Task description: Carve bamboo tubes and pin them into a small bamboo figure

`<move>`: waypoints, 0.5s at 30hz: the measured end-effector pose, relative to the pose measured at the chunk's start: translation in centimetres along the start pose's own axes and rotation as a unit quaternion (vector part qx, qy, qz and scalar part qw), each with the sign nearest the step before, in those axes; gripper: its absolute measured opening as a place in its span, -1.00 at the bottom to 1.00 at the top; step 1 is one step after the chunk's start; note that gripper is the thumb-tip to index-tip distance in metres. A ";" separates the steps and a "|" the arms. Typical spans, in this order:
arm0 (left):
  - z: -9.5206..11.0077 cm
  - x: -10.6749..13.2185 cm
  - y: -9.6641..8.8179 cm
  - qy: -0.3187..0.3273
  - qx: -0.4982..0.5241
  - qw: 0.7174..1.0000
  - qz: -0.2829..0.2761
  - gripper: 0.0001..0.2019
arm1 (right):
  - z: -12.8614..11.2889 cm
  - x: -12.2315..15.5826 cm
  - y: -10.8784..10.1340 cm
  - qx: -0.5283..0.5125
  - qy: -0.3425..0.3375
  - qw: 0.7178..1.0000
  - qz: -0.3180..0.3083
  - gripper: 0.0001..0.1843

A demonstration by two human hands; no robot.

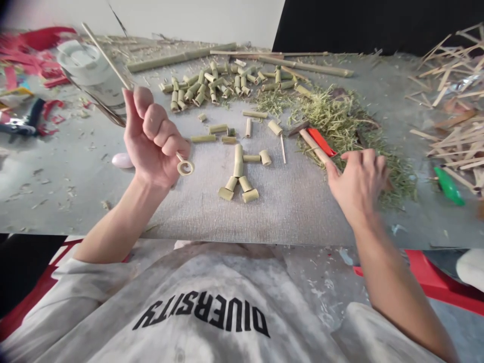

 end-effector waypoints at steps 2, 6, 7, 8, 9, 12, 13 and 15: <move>0.5 0.3 0.5 0.009 0.028 0.999 -0.018 -0.34 | -2.8 0.1 -0.5 -0.107 -0.075 0.991 -0.010 -0.77; 2.3 1.6 2.1 0.019 0.050 0.998 -0.035 -0.42 | -11.5 1.4 -1.5 -0.257 -0.173 0.944 -0.115 -0.84; 2.9 2.1 2.7 0.024 0.045 0.998 -0.043 -0.45 | -13.9 1.9 -1.7 -0.287 -0.193 0.927 -0.141 -0.81; 3.4 2.6 3.3 0.031 0.043 0.997 -0.060 -0.48 | -16.1 2.3 -1.9 -0.334 -0.219 0.898 -0.183 -0.81; 3.9 3.1 3.9 0.040 0.047 0.995 -0.076 -0.52 | -18.2 2.6 -2.0 -0.368 -0.233 0.873 -0.221 -0.82; 4.8 4.0 5.3 0.070 0.048 0.993 -0.080 -0.57 | -22.7 3.1 -1.7 -0.420 -0.268 0.827 -0.259 -0.83; 4.8 4.1 5.5 0.081 0.038 0.994 -0.069 -0.55 | -23.5 3.0 -1.4 -0.430 -0.279 0.822 -0.248 -0.84; 4.5 4.0 5.6 0.116 0.008 0.992 -0.045 -0.52 | -24.6 2.8 -0.6 -0.443 -0.297 0.816 -0.224 -0.89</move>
Point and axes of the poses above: each hand's wrist, its own x-axis away from the middle knuckle, its own y-axis out of the palm, z = x × y, the point moved 1 cm from there along -x, towards the middle knuckle, and after that the axes turned 14 degrees about -x, right-handed, at the moved point
